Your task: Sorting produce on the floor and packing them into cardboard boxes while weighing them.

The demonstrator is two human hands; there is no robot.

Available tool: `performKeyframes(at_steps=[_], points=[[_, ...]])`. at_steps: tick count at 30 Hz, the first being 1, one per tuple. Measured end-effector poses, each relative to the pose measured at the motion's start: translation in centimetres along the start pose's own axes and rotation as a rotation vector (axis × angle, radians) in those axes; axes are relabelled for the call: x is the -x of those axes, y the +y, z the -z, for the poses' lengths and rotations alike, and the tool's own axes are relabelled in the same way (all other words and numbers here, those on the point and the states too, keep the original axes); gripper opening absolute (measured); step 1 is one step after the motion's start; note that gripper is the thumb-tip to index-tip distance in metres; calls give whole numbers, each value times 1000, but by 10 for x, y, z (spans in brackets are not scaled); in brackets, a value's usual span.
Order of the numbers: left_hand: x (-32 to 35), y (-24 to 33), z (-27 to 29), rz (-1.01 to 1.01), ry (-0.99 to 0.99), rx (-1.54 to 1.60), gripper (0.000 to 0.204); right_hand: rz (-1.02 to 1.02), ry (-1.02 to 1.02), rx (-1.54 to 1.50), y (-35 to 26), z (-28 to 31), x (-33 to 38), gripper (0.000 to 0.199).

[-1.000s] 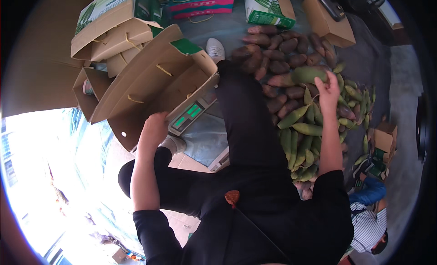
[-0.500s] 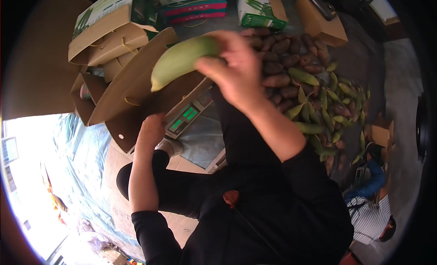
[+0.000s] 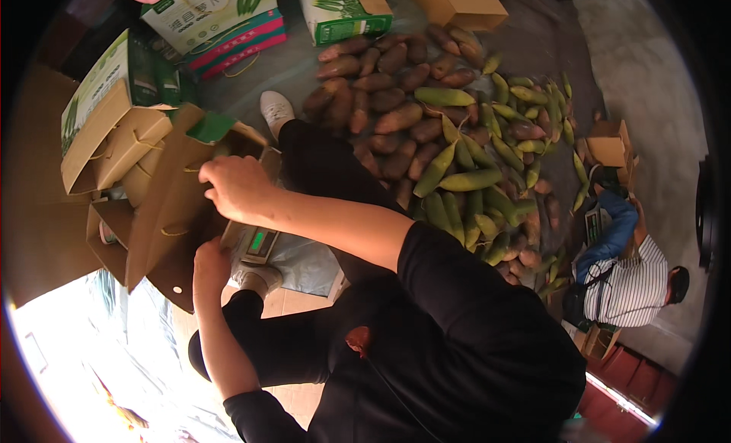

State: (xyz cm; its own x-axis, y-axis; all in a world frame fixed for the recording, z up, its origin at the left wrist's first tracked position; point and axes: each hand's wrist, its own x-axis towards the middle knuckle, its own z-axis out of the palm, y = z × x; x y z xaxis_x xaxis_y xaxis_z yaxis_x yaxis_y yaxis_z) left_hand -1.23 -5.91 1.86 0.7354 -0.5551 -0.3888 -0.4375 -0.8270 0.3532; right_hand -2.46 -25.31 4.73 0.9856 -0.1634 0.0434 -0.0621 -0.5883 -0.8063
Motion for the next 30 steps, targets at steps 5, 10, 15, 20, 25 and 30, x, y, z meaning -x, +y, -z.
performKeyframes(at_steps=[5, 10, 15, 20, 25, 30], points=[[-1, 11, 3, 62, -23, 89, 21, 173, 180, -238, 0, 76, 18, 13], [-2, 9, 0, 5, -6, 85, 22, 27, 432, -165, 87, 134, 41, 12], [2, 14, 11, 24, -43, 79, 24, -455, 341, 218, 216, 157, 103, 18], [-5, 18, 9, 118, -76, 132, 25, -888, -26, 826, 319, 174, 208, 24], [-3, 20, 10, 120, -70, 147, 24, -977, -507, 1049, 358, 170, 275, 34], [-1, 23, 9, 145, -52, 197, 24, -933, -530, 1070, 365, 162, 288, 38]])
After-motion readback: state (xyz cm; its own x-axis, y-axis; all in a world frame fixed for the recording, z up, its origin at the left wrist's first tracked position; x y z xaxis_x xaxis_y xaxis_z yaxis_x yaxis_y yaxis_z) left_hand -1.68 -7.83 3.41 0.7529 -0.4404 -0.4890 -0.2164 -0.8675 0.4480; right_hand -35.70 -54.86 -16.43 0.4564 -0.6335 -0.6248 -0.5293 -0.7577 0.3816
